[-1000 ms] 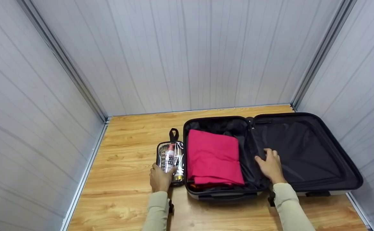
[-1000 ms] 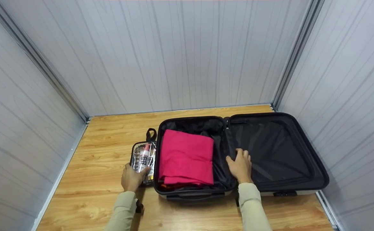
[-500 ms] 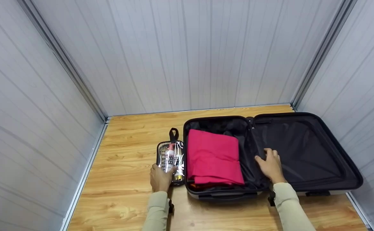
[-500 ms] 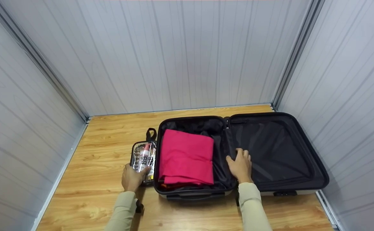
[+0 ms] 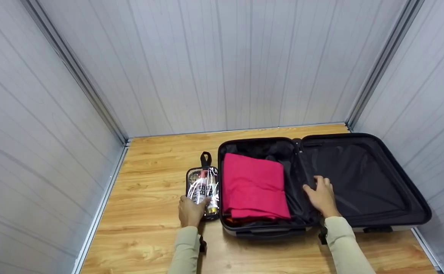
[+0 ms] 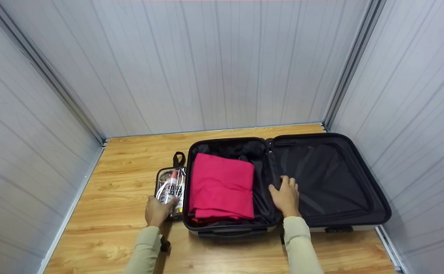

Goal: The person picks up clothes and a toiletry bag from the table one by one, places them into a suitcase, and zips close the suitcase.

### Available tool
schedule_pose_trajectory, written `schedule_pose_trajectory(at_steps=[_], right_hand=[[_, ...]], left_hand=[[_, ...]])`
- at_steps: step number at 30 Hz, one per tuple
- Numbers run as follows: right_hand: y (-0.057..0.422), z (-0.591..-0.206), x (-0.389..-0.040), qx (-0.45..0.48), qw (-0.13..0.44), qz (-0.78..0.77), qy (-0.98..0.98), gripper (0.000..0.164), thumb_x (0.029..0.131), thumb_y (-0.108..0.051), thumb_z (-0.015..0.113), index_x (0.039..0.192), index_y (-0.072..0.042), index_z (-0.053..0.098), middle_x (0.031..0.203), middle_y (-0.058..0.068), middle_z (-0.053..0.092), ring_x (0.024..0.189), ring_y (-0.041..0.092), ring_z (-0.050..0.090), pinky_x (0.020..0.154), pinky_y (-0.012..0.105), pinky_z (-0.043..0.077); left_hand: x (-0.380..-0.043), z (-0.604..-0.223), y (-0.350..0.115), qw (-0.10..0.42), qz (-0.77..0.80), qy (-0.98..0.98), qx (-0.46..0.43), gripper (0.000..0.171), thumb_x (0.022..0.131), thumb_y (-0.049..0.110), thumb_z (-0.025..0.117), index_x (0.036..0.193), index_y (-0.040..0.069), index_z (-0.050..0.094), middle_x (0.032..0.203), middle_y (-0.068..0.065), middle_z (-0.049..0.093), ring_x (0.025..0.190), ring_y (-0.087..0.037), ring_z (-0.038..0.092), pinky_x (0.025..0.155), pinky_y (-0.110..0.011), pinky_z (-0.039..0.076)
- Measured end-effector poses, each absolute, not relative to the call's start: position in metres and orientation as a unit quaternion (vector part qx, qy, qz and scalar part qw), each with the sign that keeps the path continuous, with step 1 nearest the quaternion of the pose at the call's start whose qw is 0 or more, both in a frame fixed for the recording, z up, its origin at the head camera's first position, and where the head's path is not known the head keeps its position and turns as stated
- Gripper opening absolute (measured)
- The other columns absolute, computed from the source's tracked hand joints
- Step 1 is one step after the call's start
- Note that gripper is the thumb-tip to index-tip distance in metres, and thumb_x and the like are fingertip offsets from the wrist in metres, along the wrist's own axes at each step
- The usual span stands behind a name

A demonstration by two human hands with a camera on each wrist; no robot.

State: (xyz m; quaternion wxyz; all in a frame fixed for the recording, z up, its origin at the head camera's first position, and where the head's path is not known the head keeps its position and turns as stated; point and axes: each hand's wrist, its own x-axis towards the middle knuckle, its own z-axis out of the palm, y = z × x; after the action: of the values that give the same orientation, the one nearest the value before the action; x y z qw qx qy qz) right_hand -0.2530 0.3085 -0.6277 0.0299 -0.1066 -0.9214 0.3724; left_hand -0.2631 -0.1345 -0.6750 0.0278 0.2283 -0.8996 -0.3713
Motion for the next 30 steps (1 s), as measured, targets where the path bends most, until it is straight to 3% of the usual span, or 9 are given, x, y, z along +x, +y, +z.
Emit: schedule_pose_trajectory(at_steps=[30], right_hand=[[0.3085,-0.6296,-0.2524,-0.107,0.026,0.377,-0.92,0.066,0.101,-0.034,0.059,0.151,0.002,0.037,0.14,0.029,0.041,0.133,0.047,0.038,0.109,0.062,0.035]], left_hand=[[-0.2652,-0.6782,-0.1405,-0.018,-0.394,-0.885,0.248,0.094,0.074,0.062,0.082,0.129,-0.007,0.049,0.121,-0.031,0.065,0.11,-0.048,0.065,0.094,-0.057,0.053]])
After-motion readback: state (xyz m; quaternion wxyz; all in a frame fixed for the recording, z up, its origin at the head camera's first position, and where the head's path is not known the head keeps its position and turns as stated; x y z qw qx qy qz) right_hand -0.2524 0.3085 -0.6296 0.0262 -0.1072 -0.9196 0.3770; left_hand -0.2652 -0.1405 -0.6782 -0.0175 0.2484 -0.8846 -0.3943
